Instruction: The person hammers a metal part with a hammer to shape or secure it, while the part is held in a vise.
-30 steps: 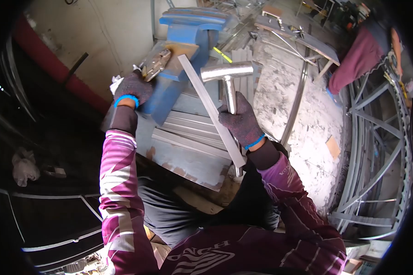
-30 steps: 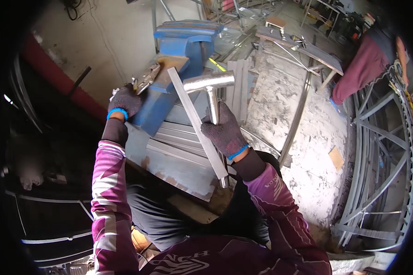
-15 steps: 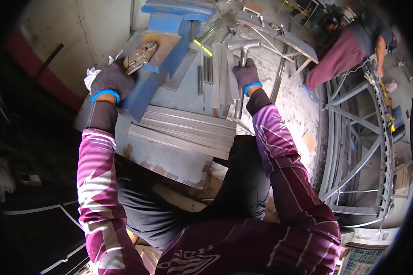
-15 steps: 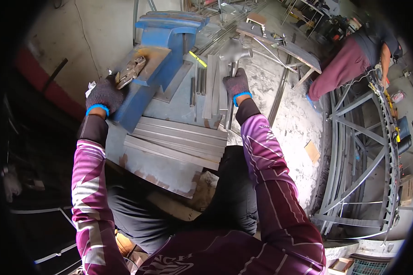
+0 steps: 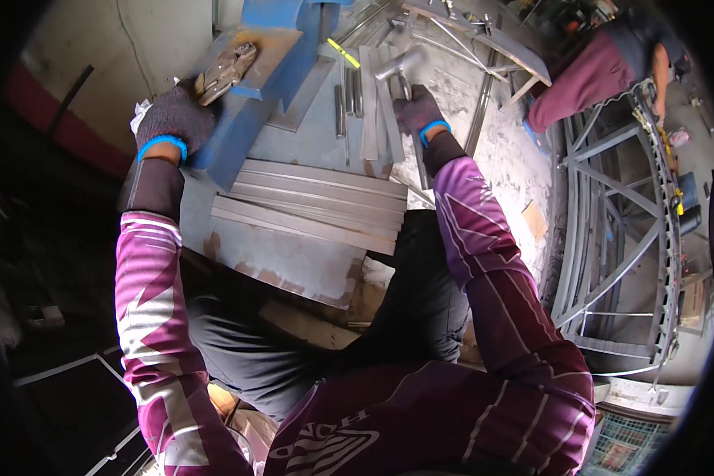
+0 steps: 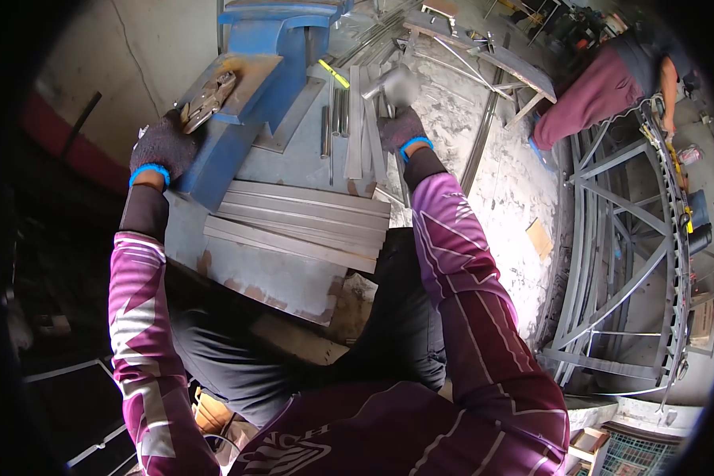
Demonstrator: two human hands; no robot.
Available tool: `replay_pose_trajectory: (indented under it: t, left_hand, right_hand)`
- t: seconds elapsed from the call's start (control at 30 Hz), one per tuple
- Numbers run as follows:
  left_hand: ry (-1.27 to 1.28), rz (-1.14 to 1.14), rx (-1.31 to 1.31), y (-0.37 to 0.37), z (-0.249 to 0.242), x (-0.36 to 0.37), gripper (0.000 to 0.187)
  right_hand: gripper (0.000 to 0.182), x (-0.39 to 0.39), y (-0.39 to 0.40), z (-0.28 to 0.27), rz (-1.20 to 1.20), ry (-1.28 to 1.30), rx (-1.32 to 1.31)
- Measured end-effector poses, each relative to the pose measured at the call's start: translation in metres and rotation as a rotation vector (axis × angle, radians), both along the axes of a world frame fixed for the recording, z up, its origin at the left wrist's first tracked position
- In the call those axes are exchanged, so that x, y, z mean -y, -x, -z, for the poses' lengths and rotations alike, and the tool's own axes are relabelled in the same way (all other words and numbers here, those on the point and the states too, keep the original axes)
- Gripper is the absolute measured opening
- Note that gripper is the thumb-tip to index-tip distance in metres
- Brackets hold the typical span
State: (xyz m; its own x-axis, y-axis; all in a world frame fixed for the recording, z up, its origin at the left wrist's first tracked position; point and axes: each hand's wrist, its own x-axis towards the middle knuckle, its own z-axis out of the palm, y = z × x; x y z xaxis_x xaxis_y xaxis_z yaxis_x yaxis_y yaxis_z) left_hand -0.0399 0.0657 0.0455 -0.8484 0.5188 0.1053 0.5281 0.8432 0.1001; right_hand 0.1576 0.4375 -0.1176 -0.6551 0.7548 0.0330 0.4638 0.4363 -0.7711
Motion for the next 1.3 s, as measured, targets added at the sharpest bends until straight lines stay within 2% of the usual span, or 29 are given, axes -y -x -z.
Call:
replay_pose_trajectory:
  t: [0.03,0.07,0.1,0.17,0.2,0.23,0.37,0.43,0.53,0.63,0.77,0.8,0.9,1.1,1.17,1.2,1.23,1.3]
  left_hand:
    - [0.007,-0.004,0.002,-0.003,-0.002,0.000,0.048]
    - [0.027,0.002,0.003,-0.006,-0.005,0.000,0.049]
    - [0.046,0.007,0.003,-0.008,-0.008,0.000,0.050]
    - [0.073,-0.002,0.006,-0.007,-0.008,-0.001,0.051]
    - [0.076,-0.003,0.010,-0.004,-0.007,-0.003,0.052]
    - [0.078,-0.006,0.015,-0.006,-0.008,-0.002,0.052]
    - [0.007,0.028,0.009,-0.001,-0.001,0.002,0.056]
    - [0.016,0.026,0.012,0.003,0.002,0.002,0.057]
    - [-0.006,0.033,-0.012,0.002,0.005,0.001,0.056]
    - [0.029,0.018,0.026,0.003,0.001,-0.001,0.056]
    - [0.030,0.015,0.001,0.004,0.003,-0.001,0.057]
    - [0.017,0.005,-0.012,0.003,0.004,0.000,0.057]
    - [0.020,-0.003,0.011,0.004,0.003,0.000,0.058]
    - [-0.002,0.030,-0.015,0.014,0.012,0.001,0.056]
    - [-0.009,0.041,-0.050,0.020,0.016,0.001,0.054]
    - [0.003,0.038,-0.045,0.021,0.017,0.000,0.055]
    - [0.012,0.033,-0.039,0.020,0.015,-0.001,0.056]
    - [0.010,0.020,-0.033,0.015,0.013,-0.001,0.057]
  right_hand:
    - [0.030,0.008,-0.006,-0.011,-0.025,0.315,0.017]
    - [0.027,0.018,-0.012,-0.020,-0.068,0.476,-0.112]
    - [0.027,0.012,-0.009,-0.014,-0.074,0.485,-0.111]
    - [0.028,-0.008,0.001,0.008,-0.182,0.020,0.155]
    - [0.030,-0.002,0.001,0.002,-0.135,-0.063,0.158]
    - [0.034,-0.002,-0.001,0.001,-0.176,-0.408,0.134]
    - [0.037,0.018,-0.014,-0.031,-0.268,-0.364,-0.019]
    - [0.037,0.034,-0.018,-0.045,-0.283,-0.367,0.042]
    - [0.036,0.064,-0.017,-0.060,-0.382,-0.522,0.193]
    - [0.038,0.078,-0.009,-0.055,-0.468,-0.649,0.255]
    - [0.044,0.074,0.007,-0.034,-0.501,-0.681,0.269]
    - [0.047,0.075,0.010,-0.035,-0.499,-0.671,0.345]
    - [0.046,0.075,0.020,-0.032,-0.511,-0.707,0.377]
    - [0.036,0.073,0.027,-0.022,-0.458,-0.730,0.261]
    - [0.041,0.073,0.025,-0.023,-0.416,-0.898,0.105]
    - [0.038,0.078,0.018,-0.029,-0.391,-0.940,-0.002]
    - [0.038,0.084,0.006,-0.044,-0.383,-0.952,0.002]
    - [0.029,0.099,-0.018,-0.070,-0.456,-0.809,-0.018]
